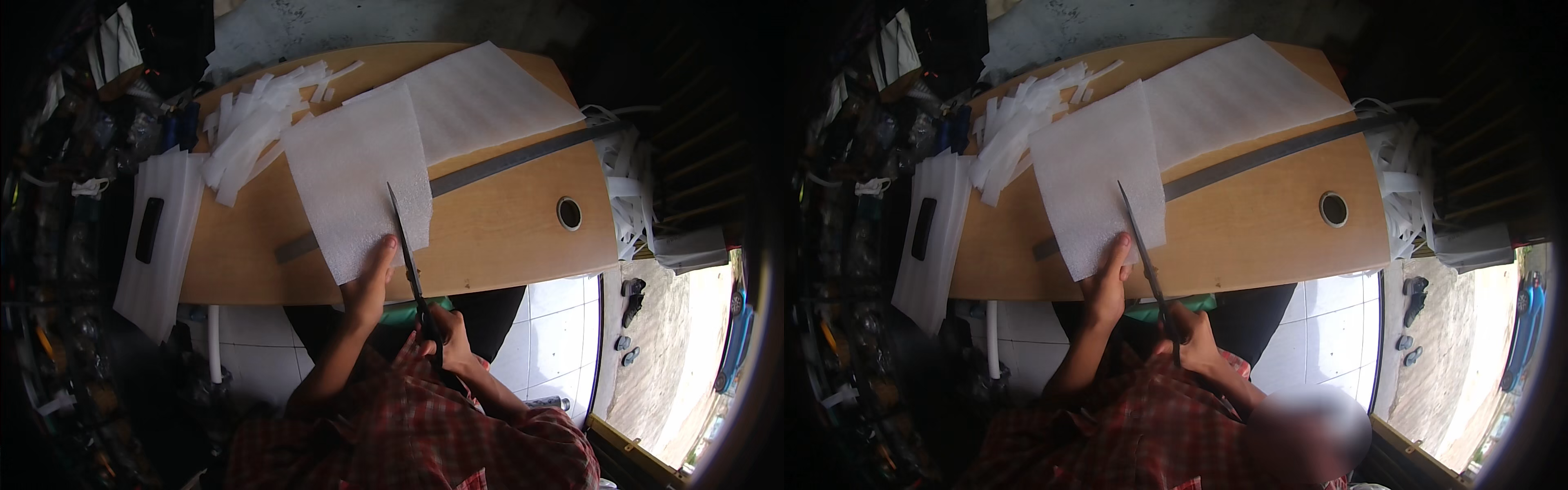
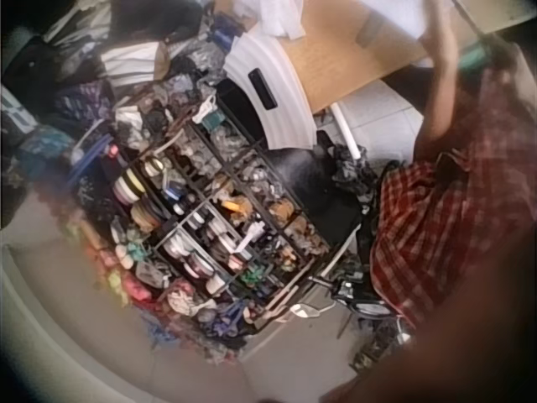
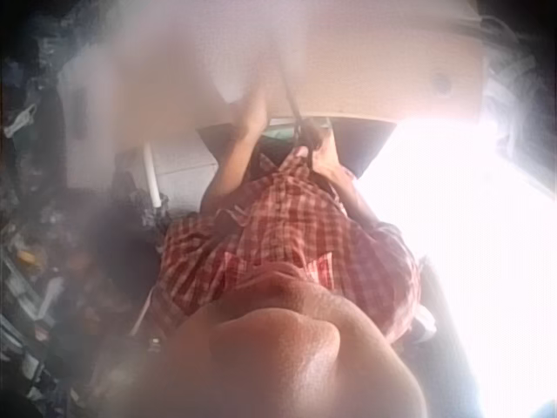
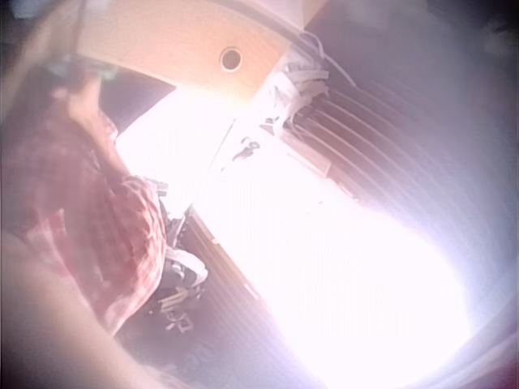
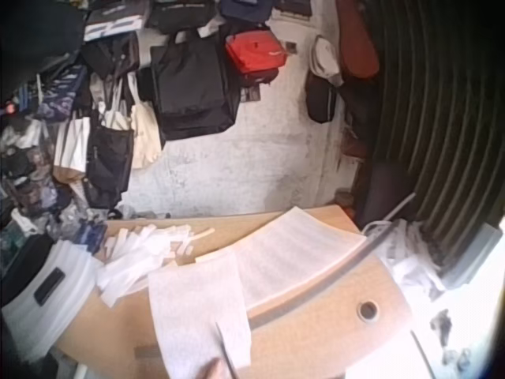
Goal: The person cuts white foam sheets into strips and rectangles using scissors. They measure and mark the foam with a ruler and pen, then cut along the lines. Cut pieces are set aside on the table.
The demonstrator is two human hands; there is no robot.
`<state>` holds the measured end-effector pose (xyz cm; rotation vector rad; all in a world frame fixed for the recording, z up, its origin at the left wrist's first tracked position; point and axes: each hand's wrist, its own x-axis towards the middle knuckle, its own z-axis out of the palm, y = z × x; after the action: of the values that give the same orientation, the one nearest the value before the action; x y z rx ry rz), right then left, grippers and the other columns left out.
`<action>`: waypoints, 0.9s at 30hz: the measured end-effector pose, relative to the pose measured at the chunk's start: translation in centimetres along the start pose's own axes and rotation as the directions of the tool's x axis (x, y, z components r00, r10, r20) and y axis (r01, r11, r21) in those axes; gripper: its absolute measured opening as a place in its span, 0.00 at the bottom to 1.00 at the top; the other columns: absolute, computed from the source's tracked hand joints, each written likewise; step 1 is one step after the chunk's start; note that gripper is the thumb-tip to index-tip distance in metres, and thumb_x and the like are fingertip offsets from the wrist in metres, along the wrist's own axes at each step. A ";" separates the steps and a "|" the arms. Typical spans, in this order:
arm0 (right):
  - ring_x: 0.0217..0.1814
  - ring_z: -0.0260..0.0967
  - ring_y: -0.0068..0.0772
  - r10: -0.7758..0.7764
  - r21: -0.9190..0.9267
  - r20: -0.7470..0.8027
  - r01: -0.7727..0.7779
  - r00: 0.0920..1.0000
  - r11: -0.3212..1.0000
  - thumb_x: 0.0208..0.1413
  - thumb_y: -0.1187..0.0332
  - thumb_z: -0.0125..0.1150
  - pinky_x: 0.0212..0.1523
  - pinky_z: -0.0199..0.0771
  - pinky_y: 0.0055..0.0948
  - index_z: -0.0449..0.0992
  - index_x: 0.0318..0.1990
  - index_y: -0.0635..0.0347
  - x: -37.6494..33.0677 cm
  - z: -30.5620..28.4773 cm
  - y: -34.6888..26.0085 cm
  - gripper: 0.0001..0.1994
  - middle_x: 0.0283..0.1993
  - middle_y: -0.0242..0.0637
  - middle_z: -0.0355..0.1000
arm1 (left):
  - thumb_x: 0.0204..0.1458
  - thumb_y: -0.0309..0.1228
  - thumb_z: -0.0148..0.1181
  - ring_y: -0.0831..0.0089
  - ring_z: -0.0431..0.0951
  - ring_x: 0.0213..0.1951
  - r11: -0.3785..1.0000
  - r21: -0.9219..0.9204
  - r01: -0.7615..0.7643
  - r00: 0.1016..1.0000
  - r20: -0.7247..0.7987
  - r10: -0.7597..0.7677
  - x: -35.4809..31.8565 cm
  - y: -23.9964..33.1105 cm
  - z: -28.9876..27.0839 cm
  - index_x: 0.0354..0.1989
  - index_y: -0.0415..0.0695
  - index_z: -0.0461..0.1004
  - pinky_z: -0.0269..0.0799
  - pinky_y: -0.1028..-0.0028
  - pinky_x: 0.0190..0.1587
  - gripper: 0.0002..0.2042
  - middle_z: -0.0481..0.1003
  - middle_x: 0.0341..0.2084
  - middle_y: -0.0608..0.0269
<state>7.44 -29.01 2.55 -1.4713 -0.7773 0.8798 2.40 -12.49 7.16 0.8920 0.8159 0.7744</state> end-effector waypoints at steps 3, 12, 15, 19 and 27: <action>0.19 0.58 0.23 0.006 -0.013 -0.022 -0.007 1.000 1.000 0.38 0.34 0.70 0.21 0.58 0.28 0.71 0.31 0.61 -0.2 0.2 0.2 0.35 0.19 0.35 0.63 | 0.54 0.26 0.64 0.85 0.64 0.26 0.998 0.035 0.057 0.997 -0.045 -0.056 -0.3 0.1 0.3 0.42 0.44 0.71 0.55 0.82 0.23 0.10 0.72 0.34 0.68; 0.19 0.57 0.22 -0.039 0.023 -0.050 0.040 0.998 0.999 0.39 0.33 0.69 0.21 0.58 0.28 0.71 0.30 0.62 0.0 0.3 0.1 0.35 0.18 0.35 0.62 | 0.54 0.27 0.64 0.84 0.64 0.26 0.997 0.051 0.064 0.998 0.021 -0.065 -1.4 -0.1 0.3 0.40 0.41 0.72 0.57 0.80 0.24 0.08 0.72 0.33 0.67; 0.19 0.57 0.22 -0.003 0.002 -0.053 0.003 0.999 1.000 0.39 0.30 0.66 0.21 0.58 0.27 0.71 0.30 0.62 -0.1 0.2 0.1 0.36 0.18 0.34 0.62 | 0.54 0.27 0.64 0.84 0.63 0.26 0.990 0.092 0.105 0.994 0.000 -0.105 -1.4 -0.4 0.1 0.38 0.41 0.73 0.57 0.80 0.24 0.07 0.72 0.32 0.67; 0.20 0.57 0.21 -0.036 0.052 -0.060 0.039 0.998 0.998 0.39 0.31 0.67 0.21 0.57 0.26 0.71 0.29 0.61 -0.1 0.0 0.3 0.36 0.18 0.33 0.61 | 0.54 0.27 0.64 0.84 0.63 0.25 0.995 0.097 0.040 0.997 0.059 -0.046 -1.7 -0.7 -0.1 0.35 0.41 0.74 0.56 0.80 0.23 0.06 0.72 0.30 0.68; 0.20 0.57 0.20 -0.037 0.015 -0.061 0.038 0.997 0.999 0.39 0.30 0.66 0.21 0.56 0.25 0.70 0.30 0.62 -0.5 -0.3 0.3 0.36 0.18 0.33 0.61 | 0.50 0.44 0.68 0.64 0.62 0.58 0.982 0.005 -0.188 0.830 0.535 0.156 -0.6 -3.7 -6.3 0.63 0.38 0.56 0.59 0.64 0.57 0.38 0.63 0.57 0.56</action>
<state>7.41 -29.61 2.27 -1.4581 -0.7484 0.8081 -2.38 -12.39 1.63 1.1756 0.2638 0.6115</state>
